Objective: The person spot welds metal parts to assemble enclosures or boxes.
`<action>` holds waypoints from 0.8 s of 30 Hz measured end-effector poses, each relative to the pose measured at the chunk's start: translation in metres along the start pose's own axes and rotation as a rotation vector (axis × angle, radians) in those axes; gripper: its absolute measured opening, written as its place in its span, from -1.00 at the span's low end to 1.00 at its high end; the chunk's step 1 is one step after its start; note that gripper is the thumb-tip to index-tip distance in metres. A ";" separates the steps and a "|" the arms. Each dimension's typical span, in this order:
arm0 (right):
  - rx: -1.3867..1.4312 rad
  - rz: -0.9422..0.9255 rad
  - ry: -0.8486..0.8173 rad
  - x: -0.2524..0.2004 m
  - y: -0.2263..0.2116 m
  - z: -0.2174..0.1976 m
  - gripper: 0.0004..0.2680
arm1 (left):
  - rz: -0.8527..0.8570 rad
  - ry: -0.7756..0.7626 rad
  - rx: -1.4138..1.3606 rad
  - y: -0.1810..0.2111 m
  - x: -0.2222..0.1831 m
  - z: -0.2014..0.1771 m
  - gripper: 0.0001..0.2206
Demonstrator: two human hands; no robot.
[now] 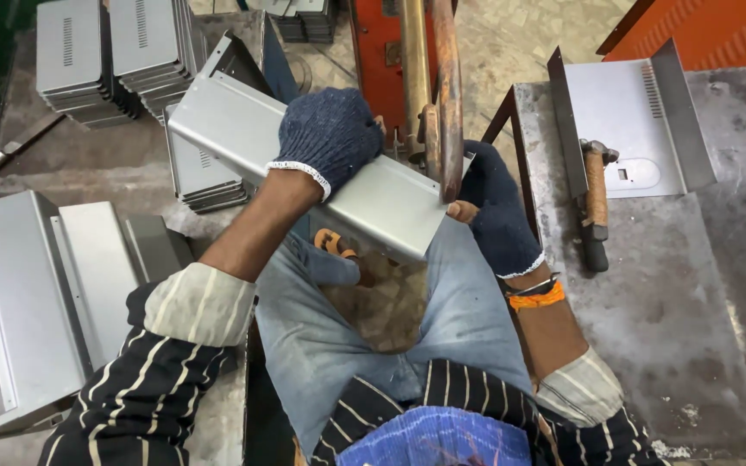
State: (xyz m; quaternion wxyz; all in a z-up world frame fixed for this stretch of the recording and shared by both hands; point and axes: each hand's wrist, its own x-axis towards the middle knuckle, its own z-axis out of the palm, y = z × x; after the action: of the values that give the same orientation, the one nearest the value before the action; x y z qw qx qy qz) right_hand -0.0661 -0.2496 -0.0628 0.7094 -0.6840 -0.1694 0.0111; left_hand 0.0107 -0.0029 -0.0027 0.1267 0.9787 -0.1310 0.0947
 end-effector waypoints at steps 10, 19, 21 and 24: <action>0.097 0.060 0.010 -0.001 0.005 0.001 -0.48 | -0.018 -0.025 -0.061 0.003 -0.004 -0.007 -0.64; 0.145 -0.068 -0.039 0.000 0.024 0.001 -0.32 | -0.020 0.011 -0.049 0.005 -0.016 -0.012 -0.62; 0.160 -0.025 -0.058 0.003 0.016 0.002 -0.30 | -0.106 -0.108 -0.094 0.008 -0.016 -0.017 -0.60; 0.165 -0.011 -0.080 0.003 0.011 0.002 -0.29 | -0.061 -0.072 -0.073 0.007 -0.016 -0.016 -0.60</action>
State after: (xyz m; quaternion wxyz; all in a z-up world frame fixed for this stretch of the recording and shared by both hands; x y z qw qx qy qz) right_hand -0.0613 -0.2465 -0.0731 0.7562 -0.6212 -0.1999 0.0482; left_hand -0.0087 -0.0012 0.0110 0.1603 0.9797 -0.1090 0.0510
